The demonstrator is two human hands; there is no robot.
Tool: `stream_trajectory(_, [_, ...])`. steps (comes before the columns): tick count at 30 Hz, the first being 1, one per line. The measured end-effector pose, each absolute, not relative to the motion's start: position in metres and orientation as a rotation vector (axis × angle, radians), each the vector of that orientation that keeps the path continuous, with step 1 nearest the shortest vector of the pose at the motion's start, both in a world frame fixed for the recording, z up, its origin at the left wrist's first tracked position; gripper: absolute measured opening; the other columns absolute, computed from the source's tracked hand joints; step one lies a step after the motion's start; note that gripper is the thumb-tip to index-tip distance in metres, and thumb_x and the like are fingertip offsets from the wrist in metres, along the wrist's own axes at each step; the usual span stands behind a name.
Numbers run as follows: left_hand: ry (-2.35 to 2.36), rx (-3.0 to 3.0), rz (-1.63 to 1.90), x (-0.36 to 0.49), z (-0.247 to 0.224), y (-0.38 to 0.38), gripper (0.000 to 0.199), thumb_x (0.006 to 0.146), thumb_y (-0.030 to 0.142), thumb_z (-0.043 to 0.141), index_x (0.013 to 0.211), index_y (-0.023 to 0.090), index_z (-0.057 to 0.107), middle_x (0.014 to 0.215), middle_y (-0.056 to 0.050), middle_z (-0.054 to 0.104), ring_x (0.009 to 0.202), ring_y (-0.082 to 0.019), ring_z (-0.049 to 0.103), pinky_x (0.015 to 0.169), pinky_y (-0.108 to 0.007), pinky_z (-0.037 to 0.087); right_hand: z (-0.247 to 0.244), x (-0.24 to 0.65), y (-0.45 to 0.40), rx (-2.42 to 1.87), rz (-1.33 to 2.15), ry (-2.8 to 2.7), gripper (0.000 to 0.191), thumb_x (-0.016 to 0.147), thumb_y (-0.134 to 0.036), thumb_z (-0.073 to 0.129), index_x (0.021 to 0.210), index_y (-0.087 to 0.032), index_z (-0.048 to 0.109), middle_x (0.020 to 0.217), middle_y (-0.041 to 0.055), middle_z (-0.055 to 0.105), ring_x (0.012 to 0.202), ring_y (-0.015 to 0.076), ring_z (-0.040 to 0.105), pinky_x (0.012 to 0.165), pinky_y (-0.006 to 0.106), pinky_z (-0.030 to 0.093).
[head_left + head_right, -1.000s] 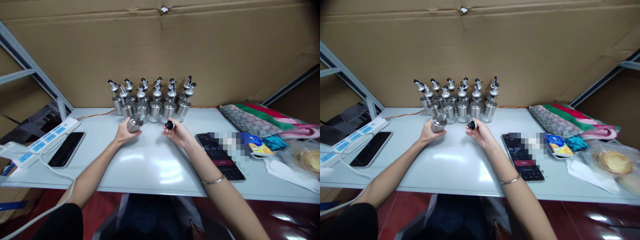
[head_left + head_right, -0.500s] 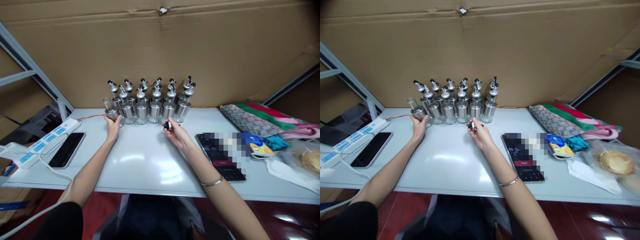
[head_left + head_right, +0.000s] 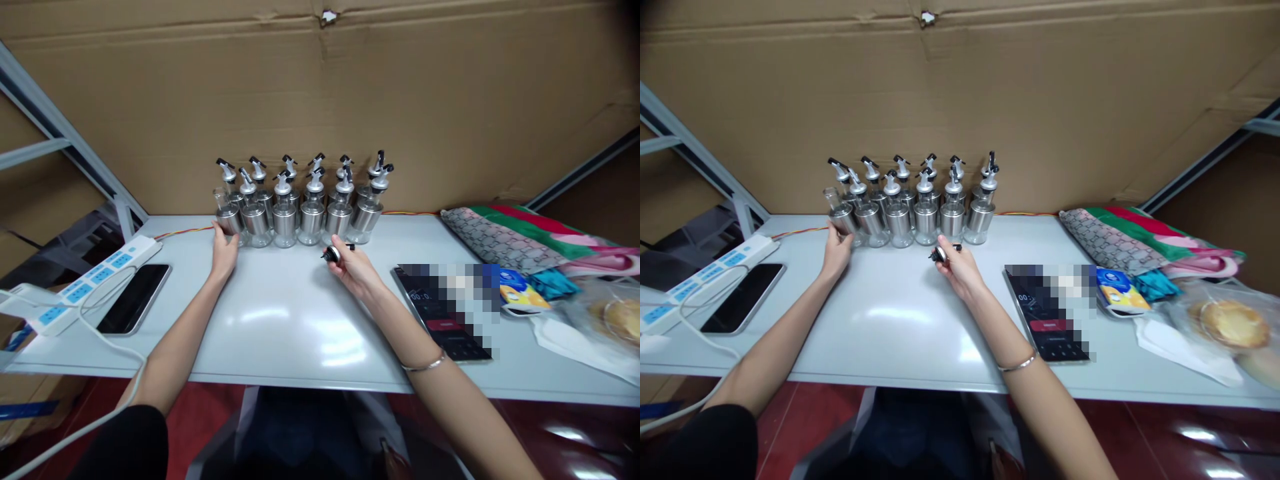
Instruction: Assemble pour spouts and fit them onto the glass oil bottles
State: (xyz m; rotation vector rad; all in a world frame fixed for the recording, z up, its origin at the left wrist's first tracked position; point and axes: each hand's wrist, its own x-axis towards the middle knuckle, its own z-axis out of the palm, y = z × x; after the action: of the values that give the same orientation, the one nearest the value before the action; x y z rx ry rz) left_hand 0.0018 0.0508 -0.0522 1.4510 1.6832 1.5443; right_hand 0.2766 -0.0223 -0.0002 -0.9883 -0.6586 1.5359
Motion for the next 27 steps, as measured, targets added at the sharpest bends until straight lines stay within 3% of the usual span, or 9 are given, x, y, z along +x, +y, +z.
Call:
stream_trajectory(2, [1.714, 1.509, 1.609, 0.009, -0.046, 0.042, 0.083, 0.077, 0.020, 0.058, 0.147, 0.015, 0.014, 0.155, -0.013, 0.016, 0.145, -0.026, 0.010, 0.119, -0.040, 0.007, -0.001, 0.277, -0.022, -0.994, 1.530, -0.670, 0.036, 0.064, -0.040, 0.080, 0.064, -0.014, 0.054, 0.054, -0.0031, 0.060, 0.038, 0.0017, 0.046, 0.030, 0.011, 0.032])
stream_trajectory(3, [1.737, 1.660, 1.682, 0.015, -0.043, 0.037, 0.079, 0.078, 0.021, 0.057, 0.145, 0.014, 0.017, 0.154, -0.015, 0.016, 0.144, -0.025, 0.010, 0.119, -0.040, 0.009, -0.002, 0.277, -0.022, -0.996, 1.528, -0.677, 0.038, 0.062, -0.040, 0.081, 0.065, -0.015, 0.053, 0.055, -0.0036, 0.060, 0.039, 0.0020, 0.047, 0.032, 0.011, 0.033])
stream_trajectory(7, [1.584, 2.135, 1.783, 0.048, -0.026, 0.008, 0.051, 0.083, 0.026, 0.051, 0.131, 0.016, 0.037, 0.133, -0.015, 0.040, 0.129, -0.024, 0.037, 0.108, -0.042, 0.032, -0.004, 0.276, -0.024, -1.013, 1.573, -0.720, 0.040, 0.052, -0.036, 0.086, 0.069, -0.018, 0.054, 0.061, -0.0042, 0.064, 0.051, 0.0058, 0.058, 0.045, 0.014, 0.045])
stream_trajectory(9, [1.419, 2.268, 1.568, 0.066, -0.019, -0.008, 0.034, 0.087, 0.032, 0.047, 0.117, 0.016, 0.047, 0.115, -0.012, 0.051, 0.114, -0.023, 0.049, 0.099, -0.040, 0.041, -0.005, 0.275, -0.026, -1.018, 1.607, -0.766, 0.040, 0.048, -0.031, 0.087, 0.071, -0.017, 0.058, 0.067, -0.0034, 0.066, 0.059, 0.0084, 0.063, 0.055, 0.018, 0.050])
stream_trajectory(12, [1.334, 2.255, 1.028, 0.088, -0.013, -0.029, 0.031, 0.086, 0.043, 0.049, 0.104, 0.018, 0.051, 0.093, -0.005, 0.058, 0.084, -0.020, 0.058, 0.080, -0.034, 0.047, -0.006, 0.272, -0.029, -1.016, 1.623, -0.887, 0.035, 0.049, -0.025, 0.086, 0.075, -0.016, 0.064, 0.075, -0.0010, 0.068, 0.067, 0.0112, 0.064, 0.065, 0.023, 0.052])
stream_trajectory(14, [1.317, 1.985, 0.821, 0.096, -0.013, -0.037, 0.033, 0.089, 0.048, 0.044, 0.106, 0.020, 0.047, 0.078, 0.001, 0.057, 0.057, -0.013, 0.054, 0.059, -0.027, 0.045, -0.007, 0.270, -0.030, -1.017, 1.588, -1.060, 0.029, 0.055, -0.026, 0.082, 0.078, -0.016, 0.067, 0.076, -0.0002, 0.068, 0.069, 0.0118, 0.063, 0.066, 0.025, 0.050])
stream_trajectory(16, [1.213, 1.761, 0.770, 0.099, -0.014, -0.040, 0.035, 0.086, 0.051, 0.047, 0.104, 0.021, 0.042, 0.074, 0.004, 0.056, 0.045, -0.008, 0.047, 0.047, -0.022, 0.037, -0.008, 0.270, -0.030, -1.014, 1.533, -1.240, 0.024, 0.060, -0.026, 0.077, 0.081, -0.018, 0.068, 0.077, -0.0007, 0.068, 0.067, 0.0117, 0.061, 0.066, 0.026, 0.048])
stream_trajectory(21, [1.059, 1.476, 0.826, 0.101, -0.021, -0.040, 0.043, 0.075, 0.044, 0.064, 0.101, 0.022, 0.037, 0.084, 0.004, 0.058, 0.042, -0.004, 0.048, 0.041, -0.017, 0.033, -0.012, 0.271, -0.029, -0.983, 1.409, -1.450, 0.018, 0.068, -0.016, 0.059, 0.084, -0.018, 0.067, 0.082, 0.0003, 0.070, 0.076, 0.0133, 0.061, 0.075, 0.028, 0.046])
stream_trajectory(27, [0.996, 1.538, 0.907, 0.101, -0.021, -0.040, 0.041, 0.078, 0.042, 0.062, 0.110, 0.020, 0.047, 0.085, 0.000, 0.060, 0.046, -0.004, 0.042, 0.044, -0.018, 0.032, -0.011, 0.268, -0.034, -0.991, 1.316, -1.524, 0.022, 0.073, -0.019, 0.057, 0.094, -0.019, 0.061, 0.090, 0.0025, 0.069, 0.084, 0.0156, 0.064, 0.079, 0.030, 0.048])
